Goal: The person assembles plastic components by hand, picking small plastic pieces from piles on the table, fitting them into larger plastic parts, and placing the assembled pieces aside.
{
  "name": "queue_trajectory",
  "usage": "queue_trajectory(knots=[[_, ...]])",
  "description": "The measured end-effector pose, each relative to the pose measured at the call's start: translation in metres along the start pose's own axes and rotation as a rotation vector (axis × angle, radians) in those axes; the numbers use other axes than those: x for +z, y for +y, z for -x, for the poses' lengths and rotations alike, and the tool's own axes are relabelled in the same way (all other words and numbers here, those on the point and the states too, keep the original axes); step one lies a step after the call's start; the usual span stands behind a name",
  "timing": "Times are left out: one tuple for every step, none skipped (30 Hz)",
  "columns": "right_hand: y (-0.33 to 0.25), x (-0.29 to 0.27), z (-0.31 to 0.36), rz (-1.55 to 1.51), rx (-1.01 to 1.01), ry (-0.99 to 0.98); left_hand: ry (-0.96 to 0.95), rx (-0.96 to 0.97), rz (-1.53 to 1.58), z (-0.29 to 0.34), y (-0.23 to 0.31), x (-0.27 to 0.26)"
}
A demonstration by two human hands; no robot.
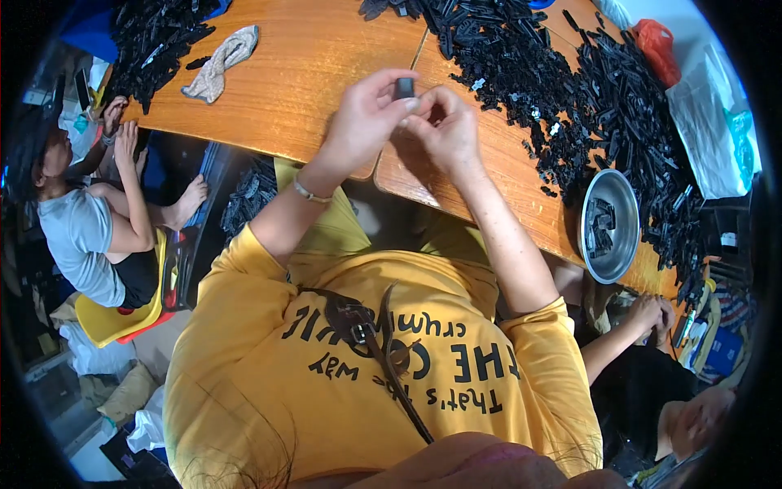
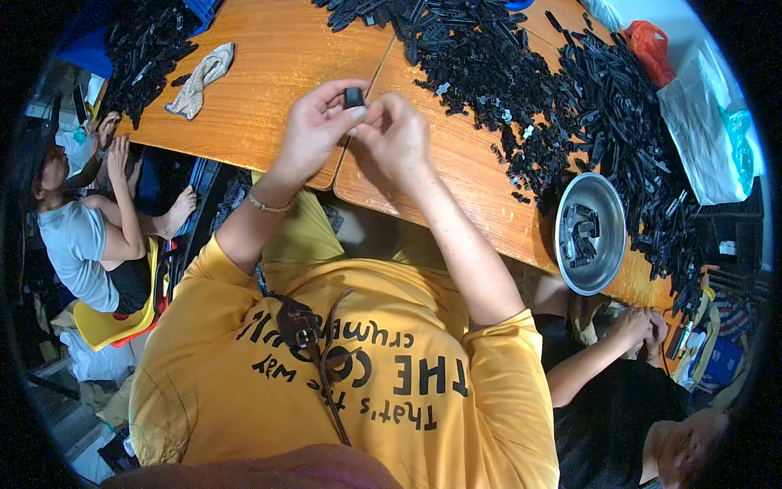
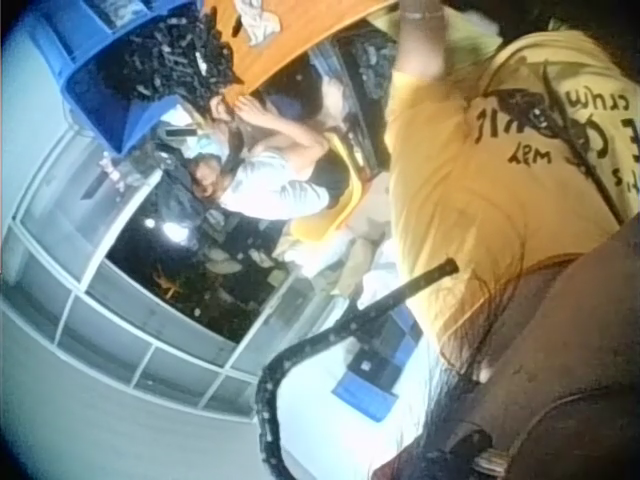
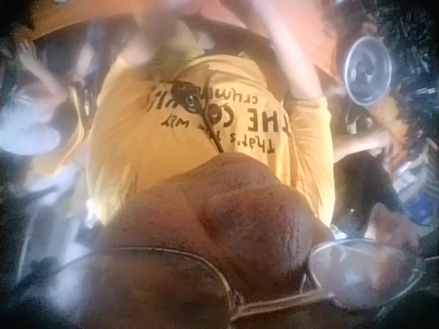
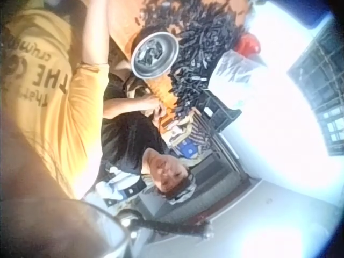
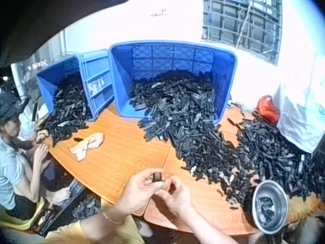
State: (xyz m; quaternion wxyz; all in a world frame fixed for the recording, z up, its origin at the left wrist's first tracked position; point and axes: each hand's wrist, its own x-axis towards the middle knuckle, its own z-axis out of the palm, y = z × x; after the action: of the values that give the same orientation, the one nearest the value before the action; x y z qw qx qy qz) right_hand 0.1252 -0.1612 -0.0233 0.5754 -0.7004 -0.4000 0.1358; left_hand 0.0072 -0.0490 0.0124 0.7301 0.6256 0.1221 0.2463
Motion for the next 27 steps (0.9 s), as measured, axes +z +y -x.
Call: queue_trajectory(knots=[[-0.008, 0.009, 0.003, -0.009, 0.023, -0.038, -0.019, -0.026, 0.043, 0.006, 0.000, -0.011], [-0.018, 0.017, 0.007, -0.019, 0.045, -0.077, -0.018, -0.027, 0.039, 0.014, 0.001, -0.027], [-0.031, 0.024, 0.009, -0.052, 0.085, -0.207, -0.011, -0.103, 0.018, 0.025, 0.005, -0.046], [-0.038, 0.028, 0.010, -0.086, 0.125, -0.336, -0.005, -0.180, -0.003, 0.036, 0.009, -0.063], [-0.033, 0.026, 0.010, -0.126, 0.058, -0.462, 0.022, -0.306, -0.036, 0.045, 0.030, -0.072], [-0.032, 0.022, 0.007, -0.130, 0.061, -0.453, 0.061, -0.432, -0.080, 0.058, 0.055, -0.085], [-0.032, 0.014, 0.003, -0.021, -0.017, -0.443, 0.020, -0.376, -0.251, 0.073, 0.060, -0.112], [-0.029, 0.005, -0.001, 0.093, -0.095, -0.434, -0.020, -0.316, -0.416, 0.086, 0.063, -0.140], [-0.013, -0.008, -0.013, 0.230, -0.230, -0.321, -0.031, -0.335, -0.611, 0.094, 0.072, -0.159], [-0.007, -0.026, -0.024, 0.424, -0.229, -0.246, -0.042, -0.349, -0.799, 0.095, 0.080, -0.167], [-0.007, -0.039, -0.033, 0.509, -0.214, -0.111, 0.018, -0.325, -0.891, 0.091, 0.087, -0.162], [-0.003, -0.052, -0.042, 0.632, -0.264, -0.007, 0.013, -0.321, -0.887, 0.077, 0.089, -0.151], [0.008, -0.062, -0.053, 0.726, -0.283, 0.017, -0.005, -0.177, -0.930, 0.054, 0.087, -0.136], [0.007, -0.065, -0.059, 0.806, -0.256, -0.016, -0.017, -0.036, -0.975, 0.030, 0.082, -0.120], [0.013, -0.067, -0.067, 0.881, -0.228, -0.062, -0.039, 0.016, -1.039, 0.004, 0.072, -0.105], [0.021, -0.068, -0.072, 0.961, -0.196, -0.109, -0.063, 0.068, -1.097, -0.027, 0.056, -0.090], [0.026, -0.068, -0.074, 0.996, -0.184, -0.154, -0.083, 0.248, -1.182, -0.057, 0.034, -0.077], [0.029, -0.068, -0.078, 1.025, -0.176, -0.200, -0.098, 0.428, -1.269, -0.084, 0.016, -0.064], [0.031, -0.067, -0.076, 1.043, -0.198, -0.193, -0.119, 0.494, -1.283, -0.108, 0.003, -0.047], [0.030, -0.068, -0.075, 1.045, -0.199, -0.192, -0.142, 0.557, -1.299, -0.127, -0.007, -0.033], [0.029, -0.069, -0.073, 1.013, -0.223, -0.208, -0.140, 0.558, -1.297, -0.144, -0.019, -0.024], [0.028, -0.070, -0.072, 0.980, -0.248, -0.225, -0.174, 0.674, -1.285, -0.160, -0.030, -0.019], [0.024, -0.070, -0.069, 0.970, -0.319, -0.221, -0.212, 0.790, -1.270, -0.173, -0.038, -0.018], [0.023, -0.071, -0.066, 0.973, -0.316, -0.219, -0.215, 0.793, -1.267, -0.182, -0.041, -0.018], [0.023, -0.071, -0.064, 0.977, -0.305, -0.238, -0.244, 0.816, -1.297, -0.190, -0.044, -0.019], [0.022, -0.072, -0.063, 0.979, -0.296, -0.258, -0.273, 0.837, -1.329, -0.194, -0.048, -0.020], [0.021, -0.074, -0.060, 0.963, -0.298, -0.270, -0.296, 0.863, -1.310, -0.196, -0.047, -0.020]])
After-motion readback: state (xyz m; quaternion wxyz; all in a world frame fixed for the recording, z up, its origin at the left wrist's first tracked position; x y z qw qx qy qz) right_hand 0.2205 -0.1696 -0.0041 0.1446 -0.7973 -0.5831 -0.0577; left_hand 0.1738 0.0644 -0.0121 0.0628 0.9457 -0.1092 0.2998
